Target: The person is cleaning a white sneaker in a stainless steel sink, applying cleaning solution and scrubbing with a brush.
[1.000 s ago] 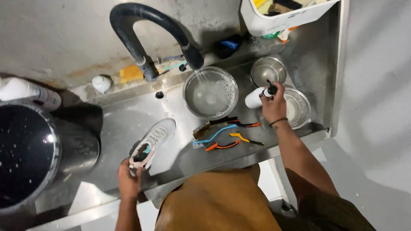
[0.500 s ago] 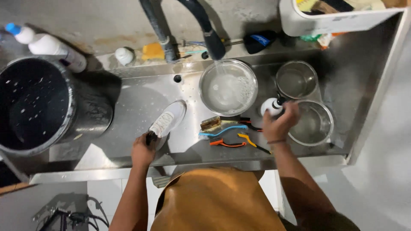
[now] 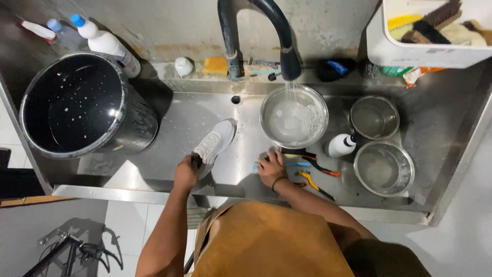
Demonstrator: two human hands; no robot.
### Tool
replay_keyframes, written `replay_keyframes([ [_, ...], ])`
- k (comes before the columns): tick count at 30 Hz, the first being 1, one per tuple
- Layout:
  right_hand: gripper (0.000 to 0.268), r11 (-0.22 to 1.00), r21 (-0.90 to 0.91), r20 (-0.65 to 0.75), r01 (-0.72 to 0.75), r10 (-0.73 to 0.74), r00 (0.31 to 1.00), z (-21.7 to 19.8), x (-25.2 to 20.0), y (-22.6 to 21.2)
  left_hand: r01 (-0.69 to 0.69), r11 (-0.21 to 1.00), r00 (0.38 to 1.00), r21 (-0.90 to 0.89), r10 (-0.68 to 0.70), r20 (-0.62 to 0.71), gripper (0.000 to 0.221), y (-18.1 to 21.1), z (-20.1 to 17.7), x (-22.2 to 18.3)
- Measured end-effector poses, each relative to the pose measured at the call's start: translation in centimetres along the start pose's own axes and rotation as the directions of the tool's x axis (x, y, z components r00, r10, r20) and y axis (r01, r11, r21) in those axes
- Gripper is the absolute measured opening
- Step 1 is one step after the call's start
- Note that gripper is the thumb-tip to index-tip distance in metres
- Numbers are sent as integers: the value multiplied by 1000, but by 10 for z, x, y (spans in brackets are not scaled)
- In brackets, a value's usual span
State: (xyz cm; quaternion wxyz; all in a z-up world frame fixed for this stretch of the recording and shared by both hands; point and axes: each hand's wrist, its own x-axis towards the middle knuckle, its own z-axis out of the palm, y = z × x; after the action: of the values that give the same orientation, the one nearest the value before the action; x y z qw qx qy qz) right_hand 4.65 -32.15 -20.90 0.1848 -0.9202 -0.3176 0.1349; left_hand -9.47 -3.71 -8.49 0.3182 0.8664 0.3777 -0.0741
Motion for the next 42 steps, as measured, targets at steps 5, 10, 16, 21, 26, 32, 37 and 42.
replay_keyframes([
  [5, 27, 994, 25, -75, -104, 105, 992, -26, -25, 9, -18, 994, 998, -108, 12, -60, 33, 8, -4, 5],
  [10, 43, 918, 7, -35, -396, 396, 918, -38, -22, 2, -6, 993, 998, -122, -1, -63, 32, -8, 3, 31],
  [16, 56, 845, -102, 121, -525, 534, 837, -35, -17, 1, -87, 993, 996, -83, 90, 27, 25, -40, 33, 75],
  [21, 51, 811, -21, 198, -585, 577, 793, -50, -19, -10, -250, 949, 965, -190, 261, 35, 28, -21, -1, 46],
  [26, 61, 801, 8, 211, -598, 583, 784, -71, -23, -21, -246, 968, 962, -57, 251, 106, 30, -36, 7, 69],
  [32, 62, 987, 58, -49, -149, 152, 987, -102, -30, -42, -125, 991, 942, -37, 131, 309, 35, -42, 11, 76],
  [37, 50, 941, -11, -337, 337, -321, 885, -121, -1, -14, -155, 988, 933, -7, 148, 328, 32, -56, 31, 75],
  [42, 55, 1000, 6, -408, 10, -6, 913, -140, 80, 66, -177, 984, 940, 1, 169, 297, 31, -54, 21, 72],
])
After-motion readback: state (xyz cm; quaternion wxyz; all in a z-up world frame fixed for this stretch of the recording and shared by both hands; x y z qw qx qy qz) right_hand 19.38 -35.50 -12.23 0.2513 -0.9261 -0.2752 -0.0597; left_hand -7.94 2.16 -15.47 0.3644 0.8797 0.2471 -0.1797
